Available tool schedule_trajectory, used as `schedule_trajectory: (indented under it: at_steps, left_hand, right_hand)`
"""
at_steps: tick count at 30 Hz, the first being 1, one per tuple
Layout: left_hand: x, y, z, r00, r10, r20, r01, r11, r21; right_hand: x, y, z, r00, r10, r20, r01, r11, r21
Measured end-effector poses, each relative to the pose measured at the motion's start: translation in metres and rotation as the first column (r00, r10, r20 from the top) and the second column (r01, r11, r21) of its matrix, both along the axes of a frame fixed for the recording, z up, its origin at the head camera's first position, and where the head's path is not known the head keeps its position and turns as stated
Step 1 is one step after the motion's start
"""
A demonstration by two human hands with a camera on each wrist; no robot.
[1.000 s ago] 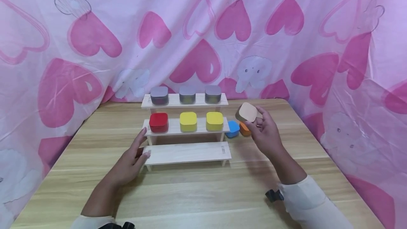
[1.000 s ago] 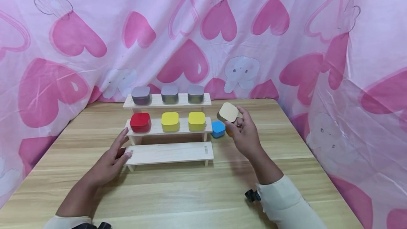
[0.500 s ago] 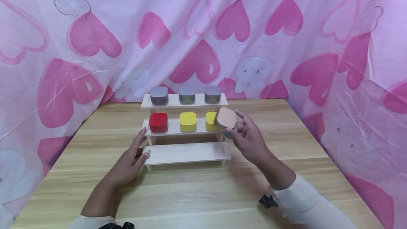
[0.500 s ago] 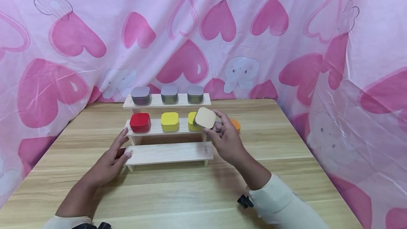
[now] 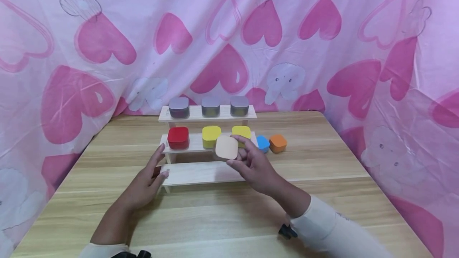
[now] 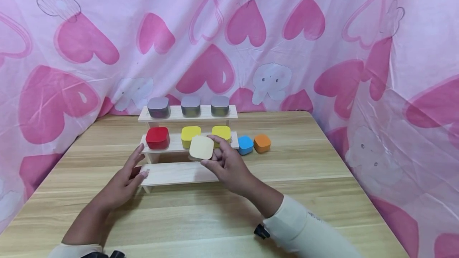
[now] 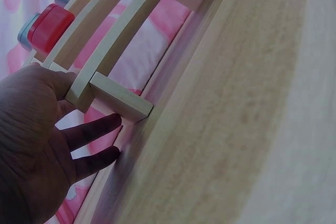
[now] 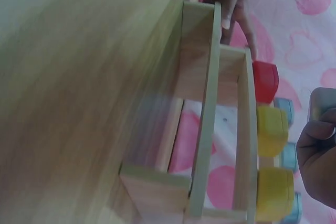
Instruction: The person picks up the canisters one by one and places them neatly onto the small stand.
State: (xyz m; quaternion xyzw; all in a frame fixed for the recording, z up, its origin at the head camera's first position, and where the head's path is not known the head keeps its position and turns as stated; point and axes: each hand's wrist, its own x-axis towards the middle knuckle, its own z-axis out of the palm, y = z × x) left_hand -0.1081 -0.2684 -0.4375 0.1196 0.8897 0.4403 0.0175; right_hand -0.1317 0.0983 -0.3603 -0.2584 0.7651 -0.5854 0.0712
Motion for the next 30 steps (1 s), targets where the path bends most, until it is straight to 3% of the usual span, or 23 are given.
schedule_trajectory:
  at_steps: [8, 20, 30]
  left_hand:
    - [0.0, -0.001, 0.001, 1.0, 0.001, 0.002, -0.001, 1.0, 0.005]
    - [-0.001, -0.001, 0.001, 1.0, 0.001, 0.002, -0.001, 1.0, 0.0]
    - [-0.001, 0.0, 0.0, 1.0, 0.0, 0.006, 0.0, 1.0, 0.004]
  right_hand:
    - [0.0, -0.028, -0.005, 0.996, 0.07, 0.047, -0.072, 0.997, 0.04]
    - [-0.006, -0.065, -0.017, 0.974, 0.176, 0.145, -0.196, 0.97, 0.141]
    - [-0.01, -0.086, -0.027, 0.92, 0.171, 0.353, -0.228, 0.965, 0.127]
